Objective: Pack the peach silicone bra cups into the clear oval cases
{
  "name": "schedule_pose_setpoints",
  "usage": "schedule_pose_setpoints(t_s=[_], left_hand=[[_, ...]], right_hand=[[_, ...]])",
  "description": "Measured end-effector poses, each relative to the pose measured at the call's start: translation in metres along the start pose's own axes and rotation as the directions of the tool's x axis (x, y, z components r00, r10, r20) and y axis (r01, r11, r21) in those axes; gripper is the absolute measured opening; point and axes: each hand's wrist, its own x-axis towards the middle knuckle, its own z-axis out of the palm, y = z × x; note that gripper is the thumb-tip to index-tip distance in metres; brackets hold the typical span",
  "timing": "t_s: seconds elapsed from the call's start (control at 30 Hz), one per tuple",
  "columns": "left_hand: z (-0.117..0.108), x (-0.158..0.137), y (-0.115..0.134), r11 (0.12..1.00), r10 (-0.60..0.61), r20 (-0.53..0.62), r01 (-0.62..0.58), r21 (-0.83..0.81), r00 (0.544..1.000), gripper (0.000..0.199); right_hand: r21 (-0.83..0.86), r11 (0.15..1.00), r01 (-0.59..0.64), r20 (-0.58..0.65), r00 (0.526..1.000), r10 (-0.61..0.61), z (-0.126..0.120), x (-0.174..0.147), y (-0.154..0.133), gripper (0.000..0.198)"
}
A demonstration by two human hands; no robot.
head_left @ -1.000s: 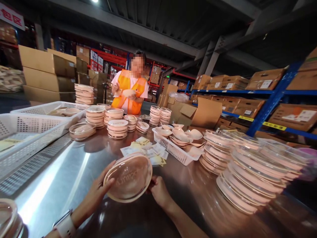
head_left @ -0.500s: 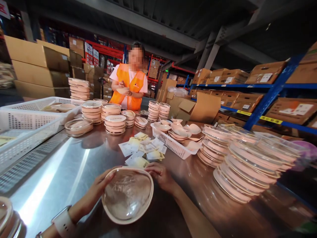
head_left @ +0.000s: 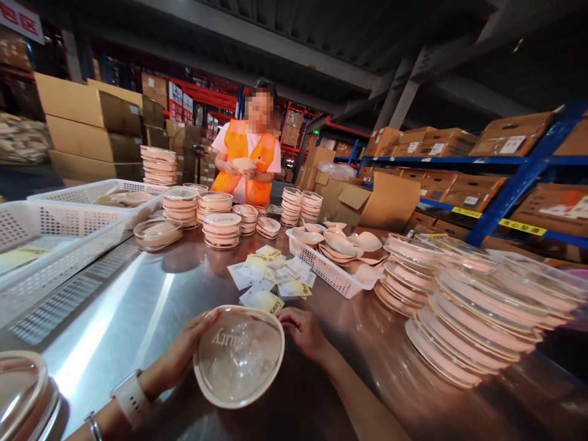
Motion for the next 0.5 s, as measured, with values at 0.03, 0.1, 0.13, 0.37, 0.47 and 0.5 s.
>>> schedule_pose_setpoints(t_s=[0.03,0.1,0.13,0.37,0.47,0.5], left_hand=[[0.0,-0.001,0.001,1.0,-0.016,0.059,0.016,0.003,0.998,0.065],[0.001,-0.006,0.0,0.997,-0.039,0.151,0.029,0.068,0.988,0.06],[0.003,-0.009,-0.001,0.992,-0.061,0.187,0.04,0.116,0.98,0.058],[0.015,-0.016,-0.012,0.979,-0.076,0.193,0.036,0.199,0.978,0.057],[0.002,-0.003,-0.007,0.994,0.045,-0.093,-0.035,0.107,0.995,0.066],[-0.004,0.002,-0.005,0.994,0.073,-0.176,-0.058,0.087,0.982,0.069]], right_hand=[[-0.034,0.999,0.029,0.025,0.999,-0.028,0.0,-0.001,0.001,0.034],[-0.098,0.989,0.11,0.107,0.989,-0.1,0.003,-0.005,0.003,0.027],[-0.123,0.979,0.164,0.162,0.976,-0.143,0.007,-0.007,0.003,0.025],[-0.128,0.986,0.107,0.058,0.993,-0.101,0.032,-0.01,0.004,0.024],[0.102,0.958,-0.267,-0.188,0.941,0.282,0.026,-0.003,0.004,0.025],[0.207,0.906,-0.37,-0.147,0.903,0.403,0.025,-0.001,0.003,0.026]])
